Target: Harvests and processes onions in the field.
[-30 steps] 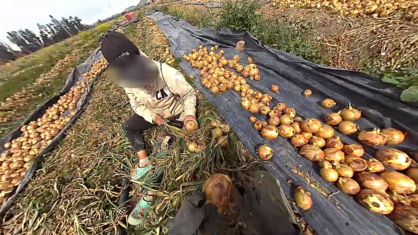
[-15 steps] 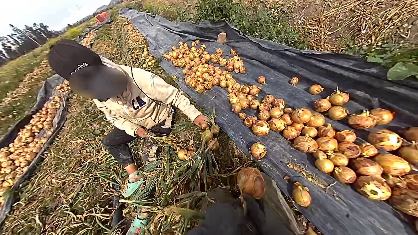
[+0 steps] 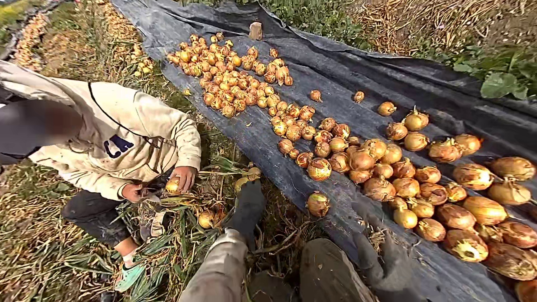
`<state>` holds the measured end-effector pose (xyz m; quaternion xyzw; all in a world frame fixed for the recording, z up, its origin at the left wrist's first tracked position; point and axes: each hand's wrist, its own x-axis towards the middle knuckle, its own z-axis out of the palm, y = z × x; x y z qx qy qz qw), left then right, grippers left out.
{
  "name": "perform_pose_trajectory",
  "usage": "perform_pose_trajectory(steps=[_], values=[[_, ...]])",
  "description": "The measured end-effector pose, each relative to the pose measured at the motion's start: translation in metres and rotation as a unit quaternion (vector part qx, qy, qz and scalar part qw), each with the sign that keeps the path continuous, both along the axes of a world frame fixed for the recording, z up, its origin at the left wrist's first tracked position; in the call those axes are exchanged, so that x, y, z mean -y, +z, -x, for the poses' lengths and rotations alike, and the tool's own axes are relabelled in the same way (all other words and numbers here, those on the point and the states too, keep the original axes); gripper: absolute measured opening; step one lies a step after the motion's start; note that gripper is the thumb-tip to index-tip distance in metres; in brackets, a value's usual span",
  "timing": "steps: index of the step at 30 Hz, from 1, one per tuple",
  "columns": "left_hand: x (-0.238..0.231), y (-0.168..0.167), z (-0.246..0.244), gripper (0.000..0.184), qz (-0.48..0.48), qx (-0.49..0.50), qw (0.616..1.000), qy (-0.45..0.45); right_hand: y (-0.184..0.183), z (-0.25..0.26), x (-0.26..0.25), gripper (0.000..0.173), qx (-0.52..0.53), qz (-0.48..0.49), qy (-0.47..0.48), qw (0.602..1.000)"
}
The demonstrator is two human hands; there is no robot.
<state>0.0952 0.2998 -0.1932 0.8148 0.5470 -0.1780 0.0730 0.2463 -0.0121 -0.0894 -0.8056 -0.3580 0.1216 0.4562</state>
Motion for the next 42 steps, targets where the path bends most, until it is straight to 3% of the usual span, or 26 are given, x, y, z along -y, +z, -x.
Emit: perform_pose_trajectory(steps=[2, 3, 4, 5, 7, 9, 11, 13, 15, 17, 20, 22, 24, 26, 29, 32, 35, 39, 42], values=[[-0.017, -0.024, -0.012, 0.042, 0.048, -0.032, 0.998, 0.014, 0.049, 0.017, -0.001, 0.057, -0.143, 0.127, 0.026, 0.981], [-0.018, -0.033, -0.013, 0.035, 0.072, -0.055, 0.996, 0.014, 0.055, 0.021, 0.004, 0.054, -0.200, 0.167, 0.042, 0.965], [-0.016, -0.041, -0.013, 0.032, 0.084, -0.073, 0.994, 0.014, 0.037, 0.026, 0.014, 0.054, -0.213, 0.185, 0.064, 0.957], [-0.012, -0.047, -0.009, 0.032, 0.078, -0.074, 0.994, 0.015, -0.003, 0.034, 0.030, 0.055, -0.174, 0.175, 0.076, 0.966], [0.003, -0.043, 0.004, 0.041, 0.050, -0.044, 0.997, 0.024, -0.057, 0.033, 0.046, 0.060, -0.181, 0.208, 0.151, 0.949], [0.029, -0.022, 0.028, 0.058, 0.055, -0.016, 0.998, 0.032, -0.070, 0.029, 0.043, 0.062, -0.213, 0.266, 0.195, 0.920], [0.059, 0.002, 0.061, 0.066, 0.135, -0.012, 0.988, 0.079, -0.059, 0.036, 0.034, 0.061, -0.193, 0.286, 0.169, 0.923], [0.087, 0.004, 0.110, 0.066, 0.227, 0.115, 0.953, 0.166, -0.043, 0.042, 0.026, 0.063, -0.171, 0.292, 0.180, 0.924], [0.119, 0.007, 0.156, 0.066, 0.278, 0.327, 0.873, 0.231, -0.031, 0.047, 0.021, 0.062, -0.187, 0.272, 0.216, 0.919], [0.151, 0.023, 0.187, 0.064, 0.261, 0.485, 0.796, 0.252, -0.034, 0.057, 0.020, 0.064, -0.203, 0.253, 0.247, 0.913], [0.186, 0.070, 0.212, 0.060, 0.198, 0.612, 0.732, 0.224, -0.032, 0.078, 0.011, 0.069, -0.190, 0.250, 0.305, 0.899], [0.204, 0.099, 0.223, 0.063, 0.183, 0.667, 0.712, 0.125, -0.024, 0.097, 0.002, 0.072, -0.202, 0.227, 0.331, 0.893], [0.219, 0.125, 0.228, 0.067, 0.195, 0.661, 0.724, 0.025, -0.013, 0.120, -0.001, 0.067, -0.267, 0.156, 0.343, 0.887], [0.236, 0.142, 0.227, 0.066, 0.177, 0.619, 0.764, -0.034, -0.005, 0.142, 0.002, 0.061, -0.351, 0.078, 0.341, 0.869], [0.265, 0.156, 0.216, 0.089, 0.108, 0.582, 0.806, -0.011, 0.011, 0.157, 0.019, 0.060, -0.345, -0.014, 0.323, 0.881], [0.274, 0.165, 0.218, 0.078, 0.026, 0.555, 0.831, -0.032, 0.031, 0.157, 0.030, 0.054, -0.352, -0.038, 0.340, 0.871], [0.277, 0.182, 0.221, 0.075, 0.028, 0.516, 0.854, -0.067, 0.032, 0.160, 0.037, 0.044, -0.433, -0.058, 0.329, 0.837], [0.283, 0.185, 0.228, 0.084, 0.082, 0.532, 0.840, -0.060, 0.069, 0.150, 0.051, 0.051, -0.250, -0.016, 0.372, 0.894], [0.282, 0.187, 0.234, 0.075, 0.160, 0.527, 0.835, -0.019, 0.017, 0.151, 0.042, 0.057, -0.091, -0.118, 0.391, 0.908]])
